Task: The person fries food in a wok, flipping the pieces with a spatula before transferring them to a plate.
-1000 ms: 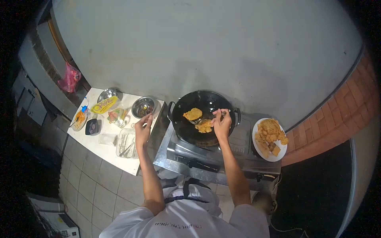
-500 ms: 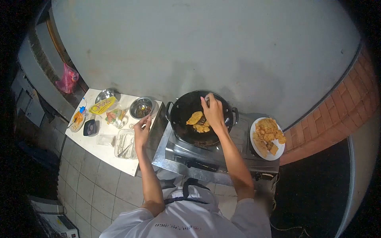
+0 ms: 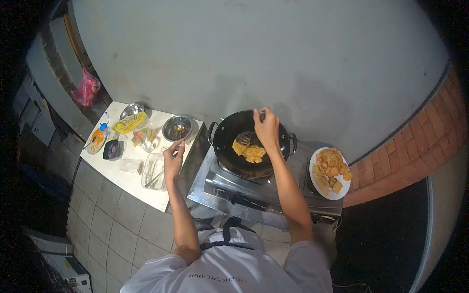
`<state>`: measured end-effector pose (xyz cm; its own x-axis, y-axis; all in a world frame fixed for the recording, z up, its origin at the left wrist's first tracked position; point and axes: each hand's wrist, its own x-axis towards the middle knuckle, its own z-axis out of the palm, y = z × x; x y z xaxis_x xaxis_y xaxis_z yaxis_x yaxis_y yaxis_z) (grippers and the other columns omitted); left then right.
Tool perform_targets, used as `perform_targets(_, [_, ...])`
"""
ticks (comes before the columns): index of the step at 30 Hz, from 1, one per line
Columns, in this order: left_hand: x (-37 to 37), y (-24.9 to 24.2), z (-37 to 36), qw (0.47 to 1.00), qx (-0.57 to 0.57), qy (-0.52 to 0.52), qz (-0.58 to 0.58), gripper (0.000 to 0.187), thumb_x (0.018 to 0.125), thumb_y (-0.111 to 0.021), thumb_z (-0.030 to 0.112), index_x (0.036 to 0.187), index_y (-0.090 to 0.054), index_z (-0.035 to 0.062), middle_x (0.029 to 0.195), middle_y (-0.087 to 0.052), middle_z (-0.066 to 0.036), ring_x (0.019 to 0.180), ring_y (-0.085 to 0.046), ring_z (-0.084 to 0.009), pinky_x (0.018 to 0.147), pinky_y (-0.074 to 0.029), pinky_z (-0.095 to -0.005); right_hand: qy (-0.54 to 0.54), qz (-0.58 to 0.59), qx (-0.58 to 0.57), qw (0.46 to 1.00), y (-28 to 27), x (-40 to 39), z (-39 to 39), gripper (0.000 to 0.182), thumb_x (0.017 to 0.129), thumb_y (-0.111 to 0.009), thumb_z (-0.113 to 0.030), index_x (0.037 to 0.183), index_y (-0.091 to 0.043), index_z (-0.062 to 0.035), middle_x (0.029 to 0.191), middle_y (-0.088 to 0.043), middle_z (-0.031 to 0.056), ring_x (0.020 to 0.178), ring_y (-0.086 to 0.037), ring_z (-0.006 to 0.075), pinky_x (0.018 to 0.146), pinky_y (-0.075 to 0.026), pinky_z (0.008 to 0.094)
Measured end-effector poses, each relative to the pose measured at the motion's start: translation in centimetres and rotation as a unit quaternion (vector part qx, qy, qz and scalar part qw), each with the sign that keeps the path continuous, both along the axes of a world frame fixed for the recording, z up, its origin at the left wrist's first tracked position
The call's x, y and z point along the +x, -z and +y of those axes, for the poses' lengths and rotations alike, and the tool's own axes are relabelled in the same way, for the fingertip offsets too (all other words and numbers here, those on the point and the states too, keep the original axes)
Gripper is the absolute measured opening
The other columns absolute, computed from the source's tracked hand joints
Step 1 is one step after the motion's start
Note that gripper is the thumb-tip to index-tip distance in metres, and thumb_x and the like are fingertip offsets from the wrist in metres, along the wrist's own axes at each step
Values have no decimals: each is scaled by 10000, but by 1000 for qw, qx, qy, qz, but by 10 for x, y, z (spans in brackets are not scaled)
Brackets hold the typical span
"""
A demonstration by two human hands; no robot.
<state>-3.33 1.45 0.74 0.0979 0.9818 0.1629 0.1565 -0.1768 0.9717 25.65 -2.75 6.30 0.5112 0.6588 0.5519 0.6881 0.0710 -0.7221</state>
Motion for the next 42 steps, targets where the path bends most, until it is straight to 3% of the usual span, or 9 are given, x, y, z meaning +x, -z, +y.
perform_targets(3, [0, -4, -1, 1000, -23, 0, 12, 331, 882, -589, 255, 1112, -630, 19, 749, -552, -16, 668, -457, -87, 616, -396, -253, 17, 69, 18, 997, 15, 15, -16, 238, 851, -600, -152, 719, -545, 39, 564, -578, 115, 490, -555, 170, 494, -414, 318])
perform_targets(7, [6, -3, -1, 1000, -9, 0, 0, 317, 871, -608, 225, 1081, -634, -12, 784, -584, -33, 711, -484, -89, 617, -410, -237, 37, 175, 34, 983, 35, 18, -44, 172, 843, -563, -105, 777, -601, 49, 616, -627, 86, 469, -547, 100, 450, -409, 251])
perform_targets(15, [29, -2, -7, 998, 27, 50, -9, 326, 878, -601, 218, 1077, -625, -39, 768, -575, -30, 736, -481, -88, 692, -422, -238, 13, 289, 56, 956, 77, 11, -54, 138, 840, -573, -97, 855, -630, 28, 647, -638, 85, 540, -573, 106, 517, -437, 259])
perform_targets(17, [31, -3, -9, 999, 18, 41, -10, 318, 879, -599, 209, 1079, -625, -37, 755, -563, -20, 726, -476, -87, 685, -418, -235, 56, 183, 55, 980, 83, 13, -50, 124, 844, -578, -92, 823, -612, 26, 609, -618, 74, 541, -566, 104, 538, -441, 278])
perform_targets(24, [27, -4, -11, 1000, -1, 30, 4, 311, 883, -594, 205, 1086, -625, -28, 743, -553, -8, 702, -465, -74, 645, -406, -220, 35, 100, 32, 994, 73, 5, -51, 204, 879, -562, -91, 721, -560, 39, 588, -594, 60, 491, -525, 90, 478, -401, 253])
perform_targets(33, [27, 1, -12, 999, -37, 32, 14, 332, 889, -590, 249, 1119, -626, 12, 733, -508, 20, 665, -421, -62, 612, -361, -208, 37, 152, -25, 987, 62, -7, -49, 242, 883, -551, -104, 682, -566, 32, 564, -584, 61, 539, -545, 94, 539, -414, 255])
perform_targets(35, [28, 0, -13, 1000, -8, 18, 13, 322, 884, -590, 213, 1088, -621, -34, 736, -539, -11, 698, -446, -76, 635, -392, -224, 45, 165, 14, 985, 69, -4, -49, 263, 878, -554, -131, 675, -573, 34, 567, -598, 90, 505, -558, 155, 535, -416, 292])
perform_targets(39, [24, -2, -15, 999, -36, 9, 8, 327, 883, -594, 216, 1083, -620, -41, 740, -540, -13, 703, -454, -77, 631, -397, -225, 99, 217, -8, 971, 75, 10, -52, 303, 881, -571, -212, 690, -608, 20, 621, -650, 81, 510, -568, 145, 534, -427, 298])
perform_targets(42, [25, -7, -19, 999, -40, 8, 6, 329, 882, -595, 217, 1076, -621, -47, 743, -539, -12, 707, -461, -77, 636, -405, -223, 76, 321, 53, 943, 63, 7, -64, 187, 875, -514, -104, 784, -602, 33, 717, -667, 103, 432, -530, 111, 412, -398, 244])
